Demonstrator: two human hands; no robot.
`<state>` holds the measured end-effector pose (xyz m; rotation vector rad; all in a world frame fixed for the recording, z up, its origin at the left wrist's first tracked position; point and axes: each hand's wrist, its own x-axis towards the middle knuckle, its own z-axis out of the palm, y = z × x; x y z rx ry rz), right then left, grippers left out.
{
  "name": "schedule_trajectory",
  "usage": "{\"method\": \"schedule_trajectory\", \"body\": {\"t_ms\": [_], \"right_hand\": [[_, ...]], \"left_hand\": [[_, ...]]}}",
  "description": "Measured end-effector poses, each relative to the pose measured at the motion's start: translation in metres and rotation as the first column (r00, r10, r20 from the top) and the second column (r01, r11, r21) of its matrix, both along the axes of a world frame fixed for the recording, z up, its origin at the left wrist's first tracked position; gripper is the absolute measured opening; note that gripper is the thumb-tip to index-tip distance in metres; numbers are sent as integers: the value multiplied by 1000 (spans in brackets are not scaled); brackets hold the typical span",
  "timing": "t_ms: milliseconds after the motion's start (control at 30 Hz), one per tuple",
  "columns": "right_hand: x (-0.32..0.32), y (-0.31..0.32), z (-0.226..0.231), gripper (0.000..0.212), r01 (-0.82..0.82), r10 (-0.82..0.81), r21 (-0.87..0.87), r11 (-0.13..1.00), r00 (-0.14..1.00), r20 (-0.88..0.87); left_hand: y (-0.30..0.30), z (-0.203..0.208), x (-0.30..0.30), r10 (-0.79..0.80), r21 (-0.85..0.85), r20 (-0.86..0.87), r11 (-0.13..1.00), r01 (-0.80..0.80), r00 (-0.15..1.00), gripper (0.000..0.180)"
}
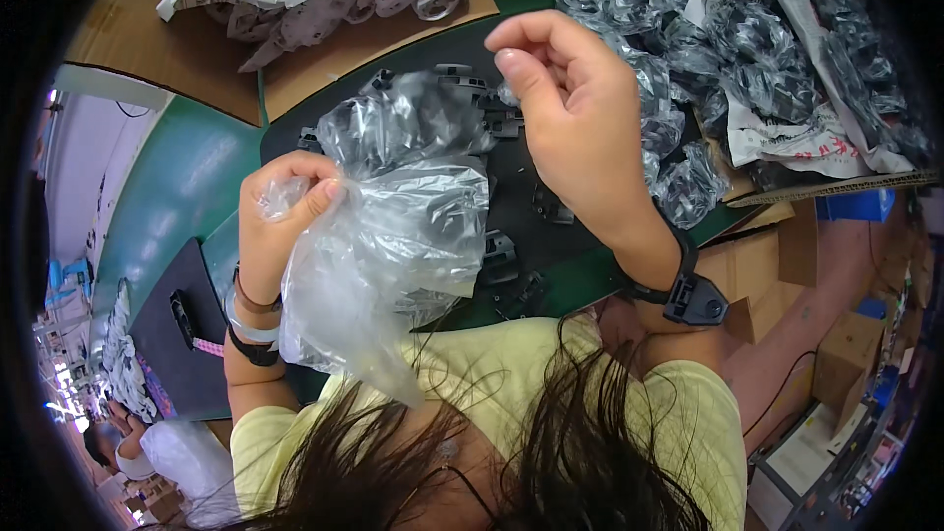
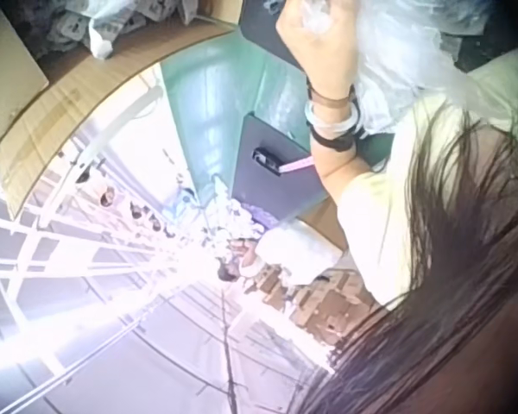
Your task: Assembling plastic housing components and internal parts at a factory workstation.
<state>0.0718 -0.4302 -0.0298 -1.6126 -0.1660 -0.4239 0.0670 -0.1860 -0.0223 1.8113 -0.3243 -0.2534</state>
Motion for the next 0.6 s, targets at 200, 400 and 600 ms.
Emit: {"method": "schedule_trajectory", "body": {"t_ms": [200, 400, 600], "right_hand": [[-5, -4, -2, 53, -378, 391, -463, 802, 918, -72], [-19, 46, -24, 48, -83, 184, -457, 886, 966, 181], [1, 20, -16, 8, -121, 227, -514, 849, 963, 148]], "left_hand": [[7, -27, 7, 129, -240, -362, 944, -226, 923, 12], [9, -23, 15, -26, -444, -311, 888, -121, 950, 16], [12, -21, 15, -61, -364, -266, 930, -42, 962, 20]]}}
